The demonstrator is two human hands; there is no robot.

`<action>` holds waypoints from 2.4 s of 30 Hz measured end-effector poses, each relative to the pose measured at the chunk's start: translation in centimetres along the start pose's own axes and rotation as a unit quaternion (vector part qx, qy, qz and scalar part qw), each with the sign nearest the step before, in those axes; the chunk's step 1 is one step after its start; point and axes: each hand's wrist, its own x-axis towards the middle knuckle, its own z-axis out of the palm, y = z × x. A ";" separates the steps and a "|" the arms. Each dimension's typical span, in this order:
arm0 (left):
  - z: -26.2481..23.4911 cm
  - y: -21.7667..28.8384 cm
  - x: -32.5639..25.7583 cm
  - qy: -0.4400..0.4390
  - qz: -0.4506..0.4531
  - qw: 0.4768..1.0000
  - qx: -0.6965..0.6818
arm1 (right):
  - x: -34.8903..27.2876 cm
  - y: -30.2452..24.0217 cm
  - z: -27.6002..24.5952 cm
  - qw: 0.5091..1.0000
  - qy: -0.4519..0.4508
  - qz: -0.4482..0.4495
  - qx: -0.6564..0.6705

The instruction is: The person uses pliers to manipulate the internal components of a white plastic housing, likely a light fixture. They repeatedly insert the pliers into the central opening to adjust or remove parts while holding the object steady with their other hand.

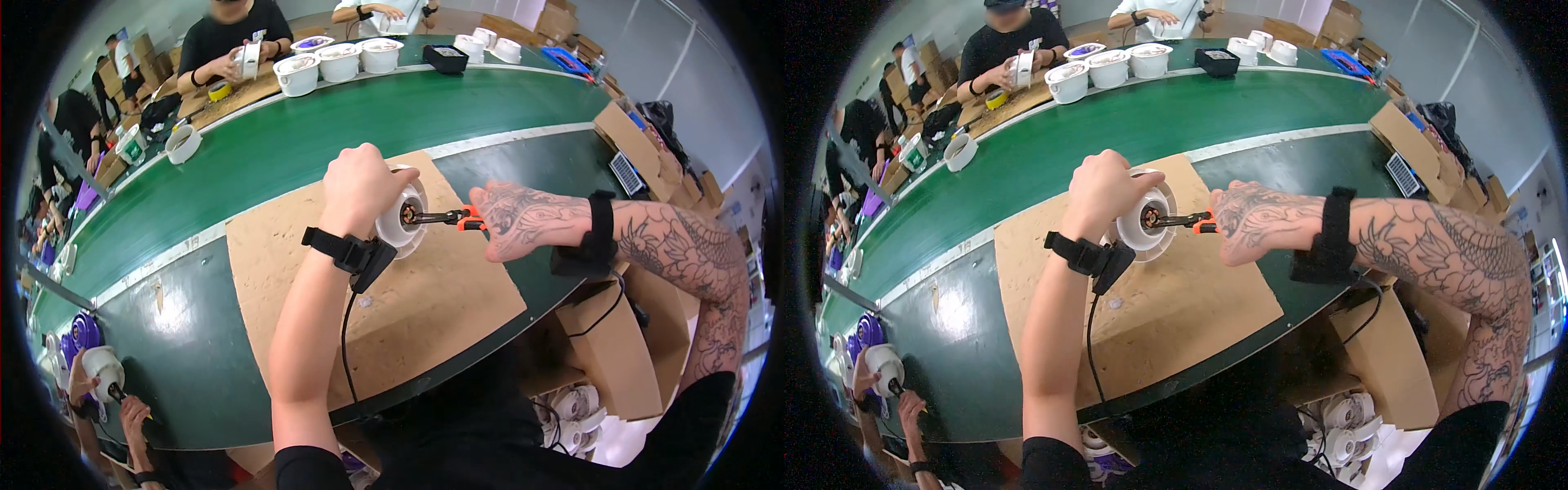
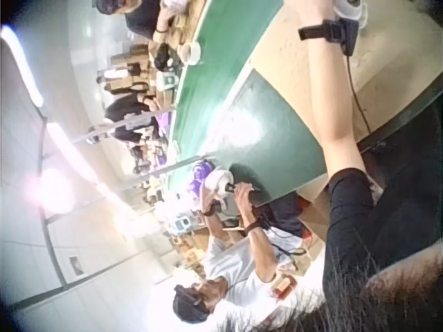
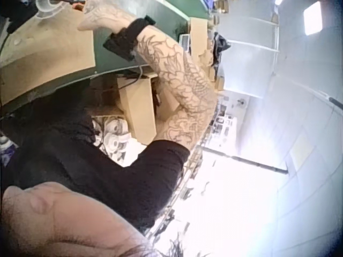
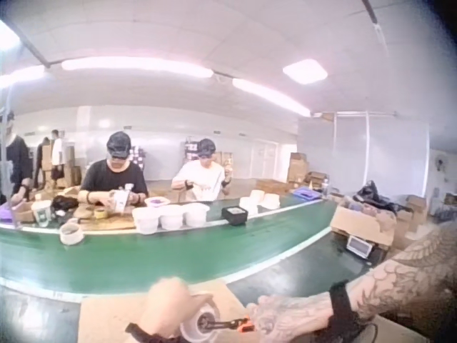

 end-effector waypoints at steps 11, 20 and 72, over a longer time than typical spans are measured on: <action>0.3 1.9 -0.9 0.017 0.022 0.999 0.033 | -1.1 -1.2 -1.2 0.997 -0.054 0.053 0.015; 1.0 3.1 -1.6 0.038 0.050 0.997 0.047 | -1.3 -1.4 -1.1 0.993 -0.091 0.064 0.047; 3.8 5.7 -3.0 0.204 0.224 0.949 0.086 | -1.3 2.9 9.3 0.771 -0.215 0.001 0.600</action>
